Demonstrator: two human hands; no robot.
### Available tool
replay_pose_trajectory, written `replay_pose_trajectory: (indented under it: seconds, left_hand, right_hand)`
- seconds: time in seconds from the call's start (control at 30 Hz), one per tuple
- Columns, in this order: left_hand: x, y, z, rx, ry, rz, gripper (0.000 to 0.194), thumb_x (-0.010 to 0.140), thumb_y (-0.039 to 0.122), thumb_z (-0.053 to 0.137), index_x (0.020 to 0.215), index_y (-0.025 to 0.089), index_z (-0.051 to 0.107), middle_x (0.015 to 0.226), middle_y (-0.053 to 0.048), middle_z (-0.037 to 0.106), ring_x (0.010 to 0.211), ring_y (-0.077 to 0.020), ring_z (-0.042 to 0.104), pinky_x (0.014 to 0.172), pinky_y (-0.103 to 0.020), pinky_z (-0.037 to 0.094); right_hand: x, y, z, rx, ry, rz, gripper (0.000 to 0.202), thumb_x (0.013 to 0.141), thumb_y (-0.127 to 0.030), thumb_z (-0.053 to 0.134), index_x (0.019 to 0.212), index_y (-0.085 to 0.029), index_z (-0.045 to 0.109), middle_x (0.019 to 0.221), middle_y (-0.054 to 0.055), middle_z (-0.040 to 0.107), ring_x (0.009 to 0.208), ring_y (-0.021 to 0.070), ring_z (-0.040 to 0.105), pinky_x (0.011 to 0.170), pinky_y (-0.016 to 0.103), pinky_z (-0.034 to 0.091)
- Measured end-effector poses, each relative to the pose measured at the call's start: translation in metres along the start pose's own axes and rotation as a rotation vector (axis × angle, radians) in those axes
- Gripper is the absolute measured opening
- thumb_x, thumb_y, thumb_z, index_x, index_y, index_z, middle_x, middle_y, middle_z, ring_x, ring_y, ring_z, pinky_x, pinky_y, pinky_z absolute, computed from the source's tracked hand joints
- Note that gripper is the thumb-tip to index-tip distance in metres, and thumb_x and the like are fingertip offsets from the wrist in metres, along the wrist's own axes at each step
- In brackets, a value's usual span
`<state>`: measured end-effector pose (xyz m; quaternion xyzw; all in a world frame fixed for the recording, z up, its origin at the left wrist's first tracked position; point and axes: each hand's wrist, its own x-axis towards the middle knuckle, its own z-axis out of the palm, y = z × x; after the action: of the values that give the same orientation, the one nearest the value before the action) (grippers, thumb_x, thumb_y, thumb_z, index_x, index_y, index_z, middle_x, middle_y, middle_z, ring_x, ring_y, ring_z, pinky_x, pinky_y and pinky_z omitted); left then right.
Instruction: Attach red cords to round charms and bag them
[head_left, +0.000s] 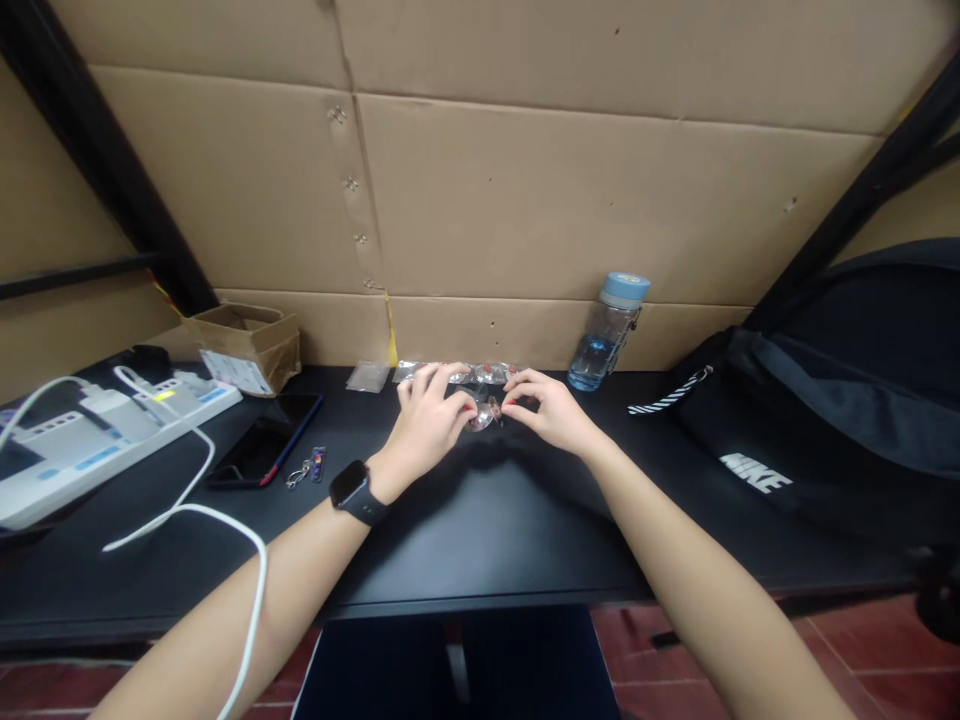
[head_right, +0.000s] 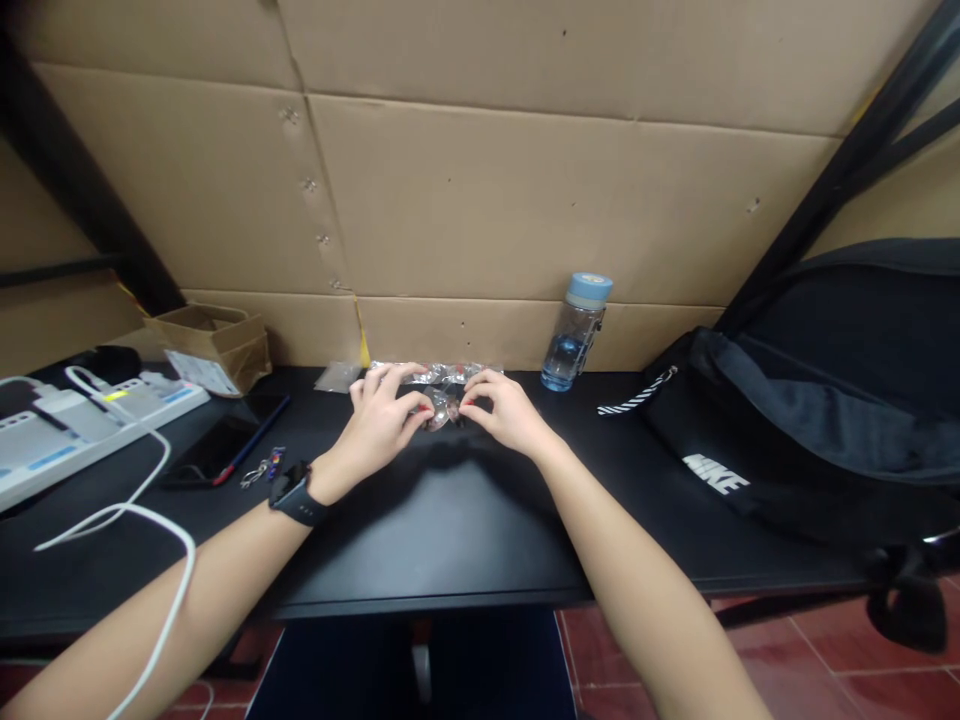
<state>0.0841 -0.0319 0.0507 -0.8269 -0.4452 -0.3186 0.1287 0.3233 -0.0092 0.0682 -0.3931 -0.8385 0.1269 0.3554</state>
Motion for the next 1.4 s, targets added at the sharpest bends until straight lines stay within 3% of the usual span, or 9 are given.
replay_pose_trajectory:
  seconds: [0.17,0.27,0.4,0.67,0.83,0.97,1.13,1.27,1.4]
  left_hand:
    - [0.000,0.008,0.003,-0.227,0.112,-0.210,0.014,0.095,0.037,0.064,0.093,0.028,0.075,0.137,-0.007,0.056,0.130,-0.0318,0.043,0.106,-0.052,0.034]
    - [0.000,0.012,0.004,-0.302,0.141,-0.271,0.012,0.095,0.035,0.065,0.093,0.027,0.074,0.132,-0.007,0.057,0.128,-0.0293,0.046,0.107,-0.050,0.035]
    - [0.000,0.013,0.003,-0.336,0.154,-0.287,0.010,0.094,0.033,0.065,0.093,0.027,0.073,0.128,-0.006,0.058,0.126,-0.0275,0.049,0.106,-0.048,0.036]
    - [0.001,0.011,0.005,-0.336,0.158,-0.301,0.009,0.093,0.033,0.066,0.094,0.027,0.073,0.126,-0.005,0.059,0.124,-0.0278,0.050,0.102,-0.047,0.038]
    - [0.001,0.009,0.005,-0.320,0.159,-0.298,0.010,0.094,0.033,0.065,0.095,0.027,0.073,0.125,-0.006,0.059,0.122,-0.0274,0.051,0.102,-0.046,0.038]
    - [0.001,0.008,0.005,-0.314,0.169,-0.289,0.010,0.094,0.033,0.065,0.095,0.027,0.074,0.122,-0.005,0.060,0.120,-0.0267,0.052,0.103,-0.046,0.038]
    - [0.002,0.008,0.003,-0.313,0.164,-0.265,0.011,0.093,0.036,0.066,0.094,0.028,0.074,0.120,-0.005,0.061,0.119,-0.0269,0.053,0.103,-0.047,0.038]
    - [0.005,-0.002,0.007,-0.418,0.159,-0.289,0.020,0.101,0.037,0.053,0.110,0.026,0.066,0.117,-0.006,0.065,0.115,-0.0238,0.059,0.104,-0.044,0.042]
    - [0.002,-0.017,0.023,-0.445,-0.041,-0.266,0.032,0.097,0.031,0.054,0.127,0.020,0.056,0.125,-0.010,0.065,0.113,-0.0241,0.063,0.101,-0.041,0.047]
  right_hand:
    - [0.001,-0.010,0.008,0.219,0.106,0.064,0.020,0.089,-0.039,0.070,0.090,-0.020,0.076,0.109,0.008,0.069,0.097,0.0214,0.067,0.075,0.031,0.054]
    - [0.001,-0.015,0.016,0.358,0.136,0.077,0.023,0.087,-0.043,0.073,0.089,-0.020,0.075,0.107,0.009,0.069,0.098,0.0226,0.067,0.080,0.034,0.056]
    - [0.000,-0.019,0.027,0.618,0.135,0.145,0.024,0.086,-0.042,0.075,0.090,-0.019,0.072,0.112,0.008,0.070,0.098,0.0219,0.071,0.092,0.039,0.058]
    - [-0.003,-0.026,0.035,0.996,0.085,0.305,0.048,0.080,-0.040,0.080,0.125,-0.028,0.068,0.116,0.005,0.065,0.100,0.0209,0.071,0.084,0.042,0.065]
    - [-0.004,-0.027,0.039,1.155,0.076,0.364,0.042,0.077,-0.034,0.085,0.117,-0.025,0.075,0.114,0.005,0.068,0.109,0.0227,0.068,0.099,0.049,0.059]
    - [-0.003,-0.027,0.041,1.204,0.090,0.394,0.043,0.074,-0.032,0.087,0.115,-0.025,0.076,0.112,0.005,0.071,0.108,0.0222,0.068,0.104,0.051,0.055]
    - [-0.003,-0.025,0.044,1.162,0.095,0.386,0.060,0.063,-0.024,0.093,0.120,-0.025,0.074,0.107,0.004,0.074,0.101,0.0216,0.070,0.104,0.051,0.054]
    - [-0.002,-0.020,0.042,1.076,0.115,0.343,0.059,0.063,-0.024,0.093,0.119,-0.025,0.074,0.120,0.007,0.072,0.105,0.0234,0.069,0.103,0.050,0.054]
    - [0.000,-0.014,0.029,0.900,0.120,0.256,0.054,0.066,-0.026,0.091,0.117,-0.024,0.075,0.122,0.009,0.072,0.110,0.0253,0.068,0.104,0.049,0.054]
